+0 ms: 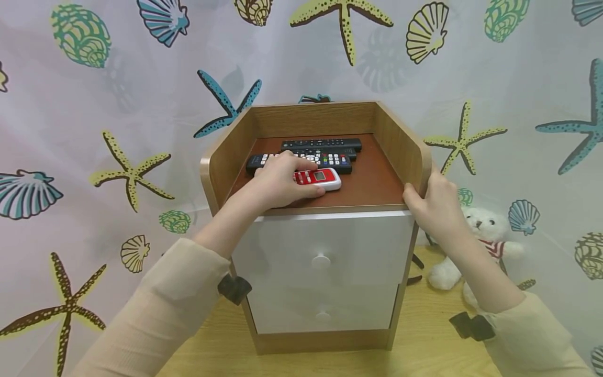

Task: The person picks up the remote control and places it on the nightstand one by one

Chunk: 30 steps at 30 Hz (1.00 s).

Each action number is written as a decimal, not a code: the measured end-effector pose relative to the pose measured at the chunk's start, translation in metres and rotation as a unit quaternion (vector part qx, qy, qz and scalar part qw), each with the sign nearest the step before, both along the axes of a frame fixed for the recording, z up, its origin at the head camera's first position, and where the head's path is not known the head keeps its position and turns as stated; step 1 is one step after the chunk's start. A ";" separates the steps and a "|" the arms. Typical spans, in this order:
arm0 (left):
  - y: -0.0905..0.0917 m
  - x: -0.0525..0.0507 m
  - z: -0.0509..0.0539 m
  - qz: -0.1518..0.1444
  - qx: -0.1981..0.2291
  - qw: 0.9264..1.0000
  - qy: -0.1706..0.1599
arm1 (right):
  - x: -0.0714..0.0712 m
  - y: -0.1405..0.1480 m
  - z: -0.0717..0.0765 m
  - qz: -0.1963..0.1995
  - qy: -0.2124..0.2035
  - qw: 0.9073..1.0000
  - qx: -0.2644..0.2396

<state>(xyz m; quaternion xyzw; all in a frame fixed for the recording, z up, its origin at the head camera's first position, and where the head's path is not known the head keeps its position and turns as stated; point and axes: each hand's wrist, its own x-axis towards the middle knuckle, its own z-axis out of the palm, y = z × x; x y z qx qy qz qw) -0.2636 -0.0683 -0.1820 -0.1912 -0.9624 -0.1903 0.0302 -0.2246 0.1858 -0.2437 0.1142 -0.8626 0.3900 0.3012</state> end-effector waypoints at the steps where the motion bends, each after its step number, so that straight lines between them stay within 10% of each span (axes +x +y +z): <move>1: 0.000 0.000 0.000 -0.002 0.002 1.000 0.001 | 0.000 0.000 0.000 0.000 0.000 1.000 0.000; 18: -0.014 0.003 0.004 -0.034 0.052 0.998 0.031 | 0.000 0.000 0.000 0.008 -0.003 1.000 -0.004; 30: -0.042 0.034 0.009 -0.031 0.152 0.985 0.078 | 0.002 -0.001 0.001 0.002 -0.020 1.000 -0.005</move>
